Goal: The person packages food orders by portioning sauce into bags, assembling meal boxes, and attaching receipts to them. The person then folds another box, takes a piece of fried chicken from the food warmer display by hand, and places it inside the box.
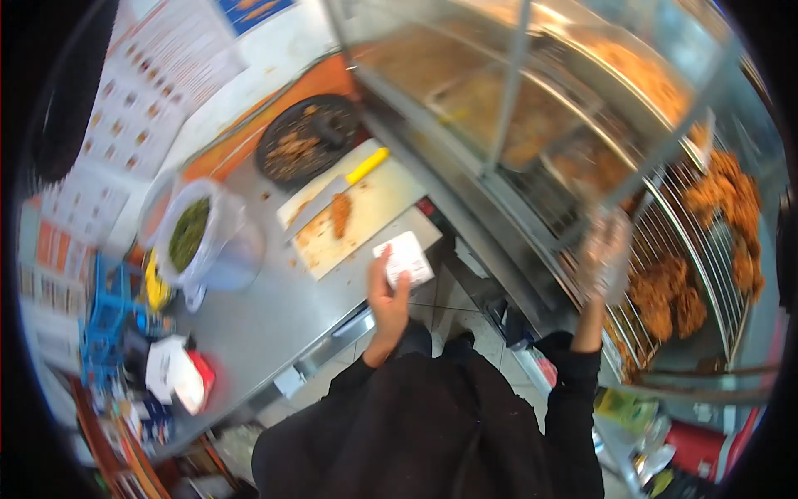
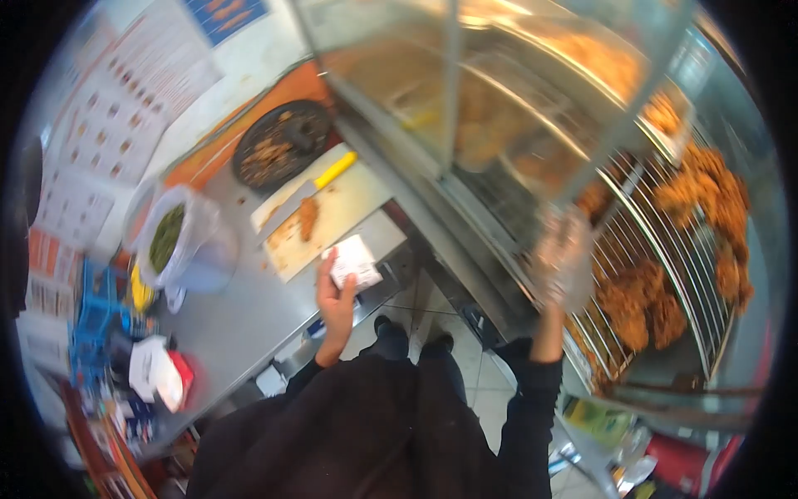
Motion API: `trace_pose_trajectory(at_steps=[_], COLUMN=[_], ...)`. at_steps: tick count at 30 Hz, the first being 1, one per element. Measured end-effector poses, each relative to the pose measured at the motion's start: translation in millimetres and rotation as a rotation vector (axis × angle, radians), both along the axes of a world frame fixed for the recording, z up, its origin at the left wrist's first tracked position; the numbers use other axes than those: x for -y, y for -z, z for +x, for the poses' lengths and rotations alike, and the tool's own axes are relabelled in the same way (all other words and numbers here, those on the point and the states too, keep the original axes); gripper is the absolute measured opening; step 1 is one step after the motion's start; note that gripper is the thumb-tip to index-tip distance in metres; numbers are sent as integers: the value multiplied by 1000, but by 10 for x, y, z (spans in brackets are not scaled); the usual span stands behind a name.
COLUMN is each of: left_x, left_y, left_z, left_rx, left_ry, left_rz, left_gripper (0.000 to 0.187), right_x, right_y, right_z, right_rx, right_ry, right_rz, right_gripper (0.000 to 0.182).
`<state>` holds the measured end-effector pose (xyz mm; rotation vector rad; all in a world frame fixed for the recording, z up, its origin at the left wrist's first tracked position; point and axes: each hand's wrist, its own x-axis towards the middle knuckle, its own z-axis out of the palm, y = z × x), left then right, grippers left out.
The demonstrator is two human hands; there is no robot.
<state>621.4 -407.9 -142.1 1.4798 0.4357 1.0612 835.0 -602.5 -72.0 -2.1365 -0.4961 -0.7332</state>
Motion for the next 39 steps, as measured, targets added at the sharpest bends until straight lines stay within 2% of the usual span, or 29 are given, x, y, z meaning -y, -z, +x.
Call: trace_pose_trajectory(at_steps=[1, 2, 3, 4, 5, 6, 7, 8, 9, 11, 13, 15, 16, 18, 19, 20, 22, 23, 24, 25, 27, 28, 30, 35, 37, 38, 39], left_x=[13, 11, -10, -41, -74, -120, -190, -274, -365, -578, -795, -1018, -1120, -1258, -1327, -1370, -1429, -1436, -1425, -1407, -1370, -1335, -1207, -777, -610, -593, -523], left_y=[-25, -34, -26, -14, 7, 31, 65, 109, 140, 163, 192, 269, 280, 270, 251, 250, 195, 165, 150, 104, 126, 212, 220, 110, 89, 201, 204], left_z=[-42, -125, -216, -307, -401, -501, -627, -779, -945, -1299, -1692, -2124, -2307, -2594, -2727, -2896, -3125, -3219, -3292, -3363, -3537, -3616, -3812, -4163, -4311, -4350, -4430], left_rx=[-20, -86, -146, -136, -123, -109, -115, -122, -133, -138, -175, -237, -232, -158, -120, -187, -191, -194, -161, -134, -127, -158, -247, -216, -245, -162, -183], left_ry=[-30, -60, -83, -106, -121, -130, -151, -168, -182, -256, -326, -395, -432, -494, -528, -552, -616, -654, -688, -733, -851, -930, -1070, -1422, -1524, -1592, -1636], left_rz=[61, 109, 153, 137, 122, 108, 90, 72, 55, 116, 137, 122, 119, 96, 86, 73, 99, 107, 94, 72, 70, 84, 39, -132, -262, -202, -230], left_gripper=[43, 42, 41, 41, 41, 41, 41, 42, 42, 42, 42, 42, 41, 41, 41, 40, 40, 40, 41, 41, 41, 42, 42, 42, 42, 41, 42], right_x=[131, 252, 309, 406, 574, 661, 631, 834, 862, 546, 359, 2, -499, -1149, -1446, -1755, -2370, -2701, -3038, -3221, -3837, -4061, -4286, -4444, -4521, -4552, -4549], right_y=[75, 114, -12, -13, 191, 178, 30, 80, 71, -217, -52, -6, -181, -104, 16, 189, 534, 1119, 910, 956, 1215, 1392, 1718, 1962, 1959, 1994, 1915], right_z=[42, 40, -88, -143, -86, -163, -349, -334, -426, -870, -954, -1192, -1573, -1904, -1918, -1898, -1810, -1472, -1677, -1672, -1575, -1536, -1327, -1277, -1415, -1500, -1794], right_rx=[40, 29, 11, -9, -96, -5, -46, 45, 89, 71, 451, 447, 249, -99, -189, -242, -244, 102, 15, -31, -91, -132, -194, -279, -427, -553, -701], right_ry=[31, 14, 44, 18, 68, 225, 312, 258, 359, 367, 208, -10, -144, -319, -369, -391, -387, -373, -391, -374, -386, -503, -708, -671, -696, -757, -897], right_rz=[-93, -74, -117, -75, 89, -18, -2, -89, -115, 70, 165, 243, 259, 365, 283, 120, -217, -373, -406, -508, -706, -671, -638, -684, -679, -662, -689], right_gripper=[33, 32, 30, 31, 34, 39, 41, 37, 35, 44, 42, 44, 48, 47, 47, 47, 52, 50, 51, 52, 58, 58, 57, 46, 43, 43, 42])
